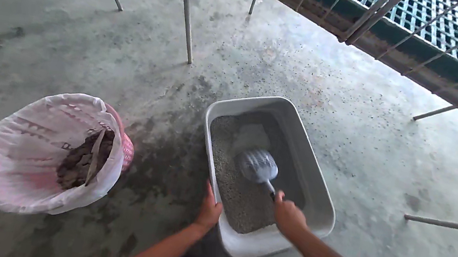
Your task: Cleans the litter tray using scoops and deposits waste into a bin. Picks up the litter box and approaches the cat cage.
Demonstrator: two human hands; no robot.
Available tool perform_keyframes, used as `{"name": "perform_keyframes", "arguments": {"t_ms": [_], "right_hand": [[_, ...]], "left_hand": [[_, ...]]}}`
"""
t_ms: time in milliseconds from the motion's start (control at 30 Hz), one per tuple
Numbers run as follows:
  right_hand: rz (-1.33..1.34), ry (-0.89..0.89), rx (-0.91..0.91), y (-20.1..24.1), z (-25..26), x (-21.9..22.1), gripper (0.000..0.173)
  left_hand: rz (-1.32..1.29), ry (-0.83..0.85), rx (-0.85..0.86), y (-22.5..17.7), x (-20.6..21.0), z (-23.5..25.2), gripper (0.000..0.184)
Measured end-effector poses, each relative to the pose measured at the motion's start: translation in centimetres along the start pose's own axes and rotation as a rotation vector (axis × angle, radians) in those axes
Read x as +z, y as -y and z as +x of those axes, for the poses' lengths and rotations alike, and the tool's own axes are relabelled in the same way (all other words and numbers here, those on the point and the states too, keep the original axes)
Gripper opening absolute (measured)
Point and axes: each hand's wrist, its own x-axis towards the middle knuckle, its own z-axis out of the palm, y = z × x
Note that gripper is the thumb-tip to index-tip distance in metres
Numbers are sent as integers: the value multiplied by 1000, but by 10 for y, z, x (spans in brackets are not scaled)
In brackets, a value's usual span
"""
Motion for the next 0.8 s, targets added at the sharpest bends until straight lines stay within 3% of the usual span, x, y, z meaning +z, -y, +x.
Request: {"name": "perform_keyframes", "arguments": {"t_ms": [100,167,267,367,567,700,800], "right_hand": [[23,-86,-28,42,45,-60,61],[29,-87,-25,54,50,-73,60],[42,-26,-41,23,8,-32,55],[-59,41,16,0,-12,-5,64],[27,-126,12,40,71,-100,57],[10,-53,6,-8,30,-51,54],[-104,61,73,-43,-5,-4,67]], "left_hand": [[-21,41,5,4,-2,0,99],[6,62,-18,2,-8,0,98],[79,79,-49,-3,-11,0,99],[115,101,-70,-7,-9,1,97],[52,48,15,-1,-18,10,97],[88,34,-1,-5,-21,12,96],[104,54,-13,-6,-17,14,97]]}}
